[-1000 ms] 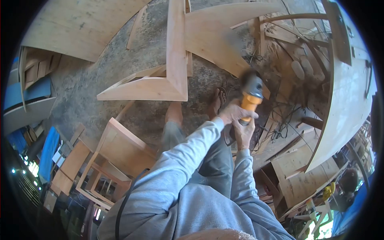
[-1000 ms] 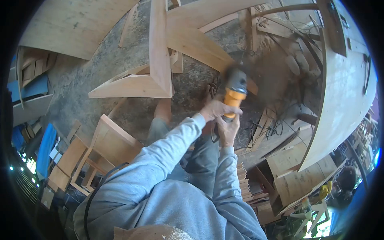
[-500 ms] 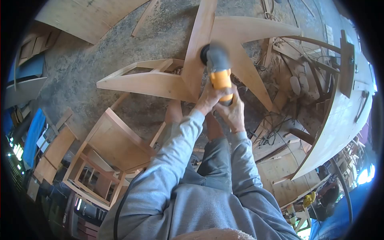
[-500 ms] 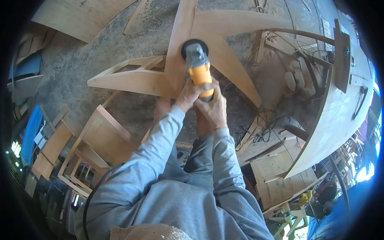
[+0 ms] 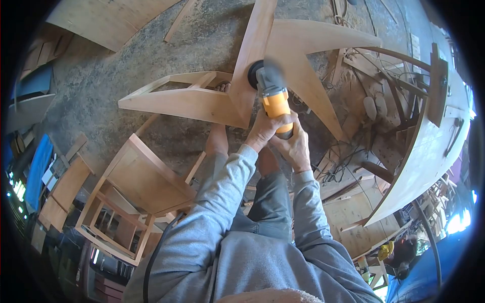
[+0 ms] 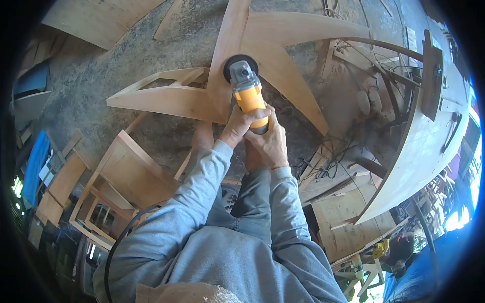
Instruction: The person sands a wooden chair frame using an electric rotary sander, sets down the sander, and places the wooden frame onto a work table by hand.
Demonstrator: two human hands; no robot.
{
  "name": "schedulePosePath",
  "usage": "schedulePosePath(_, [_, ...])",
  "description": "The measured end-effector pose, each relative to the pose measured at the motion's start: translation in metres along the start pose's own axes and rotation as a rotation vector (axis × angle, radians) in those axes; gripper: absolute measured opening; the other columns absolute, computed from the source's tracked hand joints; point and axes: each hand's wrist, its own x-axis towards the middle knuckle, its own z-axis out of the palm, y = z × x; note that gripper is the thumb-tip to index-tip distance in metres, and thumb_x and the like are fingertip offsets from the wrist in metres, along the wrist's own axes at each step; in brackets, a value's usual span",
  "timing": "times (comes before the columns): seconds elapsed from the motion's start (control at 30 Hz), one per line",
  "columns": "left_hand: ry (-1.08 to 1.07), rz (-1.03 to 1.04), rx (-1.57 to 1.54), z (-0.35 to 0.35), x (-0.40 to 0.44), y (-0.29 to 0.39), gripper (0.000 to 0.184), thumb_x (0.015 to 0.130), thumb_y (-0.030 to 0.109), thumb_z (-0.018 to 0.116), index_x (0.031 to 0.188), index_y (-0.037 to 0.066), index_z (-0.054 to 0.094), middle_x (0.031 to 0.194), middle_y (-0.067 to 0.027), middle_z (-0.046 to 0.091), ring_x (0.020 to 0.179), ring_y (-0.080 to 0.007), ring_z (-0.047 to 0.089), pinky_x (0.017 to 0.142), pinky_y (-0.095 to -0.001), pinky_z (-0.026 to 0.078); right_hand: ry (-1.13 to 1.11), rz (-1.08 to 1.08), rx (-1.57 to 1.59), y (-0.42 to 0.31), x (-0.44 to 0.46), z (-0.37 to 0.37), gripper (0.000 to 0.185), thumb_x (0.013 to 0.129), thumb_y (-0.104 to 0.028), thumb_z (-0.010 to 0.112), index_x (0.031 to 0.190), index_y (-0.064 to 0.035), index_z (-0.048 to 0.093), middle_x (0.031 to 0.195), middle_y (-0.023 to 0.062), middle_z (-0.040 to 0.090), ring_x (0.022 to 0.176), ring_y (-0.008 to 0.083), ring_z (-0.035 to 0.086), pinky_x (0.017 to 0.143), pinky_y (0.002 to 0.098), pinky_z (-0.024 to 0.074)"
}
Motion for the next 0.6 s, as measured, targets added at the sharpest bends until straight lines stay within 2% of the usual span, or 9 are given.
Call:
schedulePosePath(0.13, [-0.033,0.042,-0.02,0.002,-0.003,-0.01,0.035,0.08,0.021,0.09,0.105,0.005,0.073,0.099,-0.0041,0.076,0.094,-0.015,0.072,0.089,-0.0329,0.058,0.002,0.0,0.037,-0.004,-0.007,-0.002,0.067,0.078,-0.025,0.088,0.135,0.0,0.061,0.106,0.0173,0.077,0.098,0.0219,0.077,0.088,0.0376,0.0587])
schedulePosePath(0.17, [-0.066,0.032,-0.079,0.0,-0.009,-0.015,0.035,0.08,0.022,0.091,0.105,0.005,0.073,0.101,-0.0034,0.076,0.094,-0.0145,0.071,0.088,-0.0324,0.058,-0.046,0.042,0.027,0.003,-0.013,-0.003,0.078,0.077,-0.028,0.088,0.143,-0.0016,0.056,0.115,0.0236,0.076,0.112,0.0339,0.076,0.093,0.0414,0.0585])
schedulePosePath(0.27, [-0.066,0.017,-0.073,0.0,-0.006,-0.012,0.071,0.079,0.021,0.09,0.14,0.003,0.058,0.102,-0.0057,0.075,0.092,-0.0153,0.073,0.09,-0.0336,0.059,-0.031,0.005,0.05,0.005,-0.01,-0.003,0.077,0.077,-0.027,0.088,0.142,-0.001,0.056,0.113,0.0229,0.077,0.109,0.0323,0.077,0.092,0.0412,0.059])
schedulePosePath(0.37, [-0.052,0.097,-0.017,0.01,0.026,0.038,0.057,0.077,0.023,0.094,0.122,0.002,0.066,0.104,-0.0057,0.073,0.091,-0.0164,0.072,0.082,-0.0333,0.061,-0.02,-0.053,0.123,-0.014,0.035,-0.01,0.067,0.076,-0.024,0.086,0.133,0.0006,0.062,0.105,0.0206,0.078,0.099,0.0282,0.078,0.087,0.0393,0.0599])
schedulePosePath(0.4, [-0.003,0.137,-0.082,0.021,0.039,0.056,0.058,0.075,0.026,0.095,0.119,0.001,0.067,0.105,-0.007,0.072,0.09,-0.0171,0.071,0.08,-0.0335,0.061,-0.038,-0.048,0.162,-0.015,0.055,-0.015,0.063,0.076,-0.024,0.086,0.129,0.0018,0.064,0.104,0.0199,0.078,0.097,0.0271,0.078,0.086,0.0392,0.0598])
schedulePosePath(0.43, [-0.004,0.124,0.054,0.022,0.061,0.068,0.062,0.077,0.033,0.092,0.122,0.0,0.064,0.105,-0.007,0.068,0.088,-0.0187,0.071,0.075,-0.0345,0.062,-0.021,-0.069,0.139,-0.027,0.073,-0.021,0.061,0.076,-0.025,0.086,0.126,0.0031,0.065,0.103,0.0189,0.078,0.094,0.0255,0.077,0.084,0.0388,0.0595])
schedulePosePath(0.5, [-0.056,0.106,0.041,0.033,0.09,0.094,0.053,0.075,0.034,0.092,0.11,-0.001,0.072,0.099,-0.0079,0.073,0.085,-0.0173,0.071,0.075,-0.033,0.06,0.018,-0.109,0.066,-0.039,0.109,-0.03,0.058,0.077,-0.027,0.086,0.121,0.0049,0.066,0.101,0.0169,0.078,0.091,0.0227,0.076,0.082,0.0381,0.0591])
schedulePosePath(0.53, [-0.084,0.111,0.128,0.037,0.099,0.104,0.063,0.076,0.037,0.092,0.118,-0.002,0.066,0.102,-0.0111,0.07,0.083,-0.0196,0.072,0.074,-0.0346,0.063,0.043,-0.123,0.016,-0.043,0.119,-0.033,0.058,0.077,-0.028,0.086,0.12,0.0055,0.066,0.1,0.016,0.077,0.09,0.0216,0.075,0.081,0.0378,0.059])
schedulePosePath(0.6, [-0.143,0.045,-0.008,0.041,0.105,0.096,0.061,0.077,0.038,0.092,0.118,-0.001,0.067,0.104,-0.0099,0.07,0.084,-0.0187,0.071,0.074,-0.0338,0.062,0.055,-0.114,0.028,-0.042,0.119,-0.036,0.058,0.078,-0.03,0.086,0.119,0.0054,0.066,0.099,0.0144,0.077,0.089,0.0198,0.074,0.08,0.0363,0.0587])
